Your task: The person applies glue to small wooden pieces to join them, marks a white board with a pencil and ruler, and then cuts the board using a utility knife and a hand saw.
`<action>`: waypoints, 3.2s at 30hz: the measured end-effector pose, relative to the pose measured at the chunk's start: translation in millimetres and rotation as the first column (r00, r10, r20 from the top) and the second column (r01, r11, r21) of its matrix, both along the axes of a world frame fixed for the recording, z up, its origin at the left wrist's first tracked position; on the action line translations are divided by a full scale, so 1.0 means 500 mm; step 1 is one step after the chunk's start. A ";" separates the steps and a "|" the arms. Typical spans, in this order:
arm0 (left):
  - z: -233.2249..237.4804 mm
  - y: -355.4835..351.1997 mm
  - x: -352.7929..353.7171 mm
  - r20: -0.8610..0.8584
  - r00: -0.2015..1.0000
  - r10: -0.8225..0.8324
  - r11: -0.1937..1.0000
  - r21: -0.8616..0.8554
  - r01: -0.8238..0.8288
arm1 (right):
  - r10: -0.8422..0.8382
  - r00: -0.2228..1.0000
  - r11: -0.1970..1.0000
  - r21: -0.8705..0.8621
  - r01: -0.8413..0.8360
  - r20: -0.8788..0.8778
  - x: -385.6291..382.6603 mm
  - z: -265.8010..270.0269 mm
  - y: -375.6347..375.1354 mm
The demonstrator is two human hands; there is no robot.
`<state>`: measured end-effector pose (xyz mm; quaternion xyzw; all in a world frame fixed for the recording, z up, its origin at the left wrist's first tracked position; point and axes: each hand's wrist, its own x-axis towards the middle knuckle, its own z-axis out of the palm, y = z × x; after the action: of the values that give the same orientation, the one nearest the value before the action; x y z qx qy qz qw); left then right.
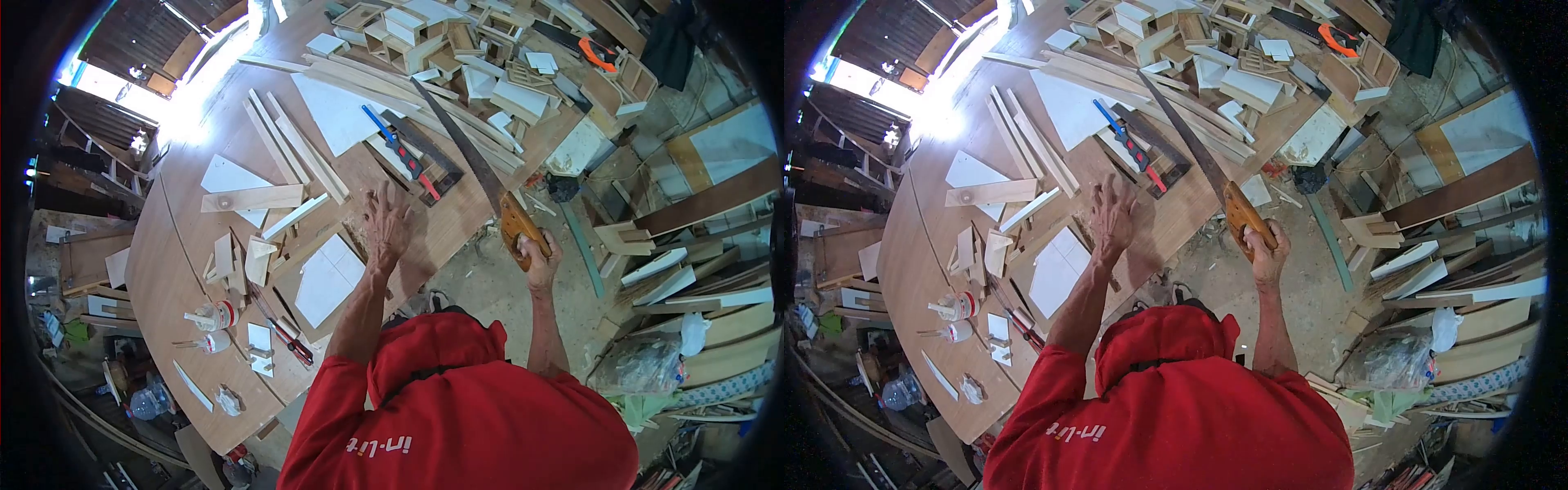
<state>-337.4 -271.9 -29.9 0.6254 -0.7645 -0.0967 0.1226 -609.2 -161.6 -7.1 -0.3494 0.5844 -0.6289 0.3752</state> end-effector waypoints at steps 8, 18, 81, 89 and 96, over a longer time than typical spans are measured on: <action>-0.027 -0.055 -0.050 -0.308 0.831 0.464 0.874 0.002 -0.487 | 0.012 1.000 1.000 0.027 -0.012 -0.007 0.015 0.001 0.003; -0.044 0.053 -0.056 -0.042 0.897 0.440 0.889 -0.118 -0.442 | 0.008 1.000 0.997 0.074 -0.007 -0.008 0.032 0.004 0.005; -0.017 0.123 0.286 -0.178 0.978 0.113 0.990 0.099 -0.097 | 0.137 0.988 0.984 0.105 -0.144 0.070 0.251 0.060 0.353; -0.043 0.154 0.299 0.011 0.985 0.170 0.985 -0.023 -0.169 | 0.131 0.990 0.979 0.149 -0.138 0.054 0.274 0.065 0.365; -0.059 0.168 0.293 -0.045 0.986 0.163 0.980 -0.108 -0.167 | 0.173 0.983 0.962 0.205 -0.183 0.067 0.291 0.047 0.366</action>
<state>-190.7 -187.8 -59.4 0.6772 -0.7117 -0.0548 0.1785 -463.7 21.3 16.6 -0.3438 0.6045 -0.5357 0.4790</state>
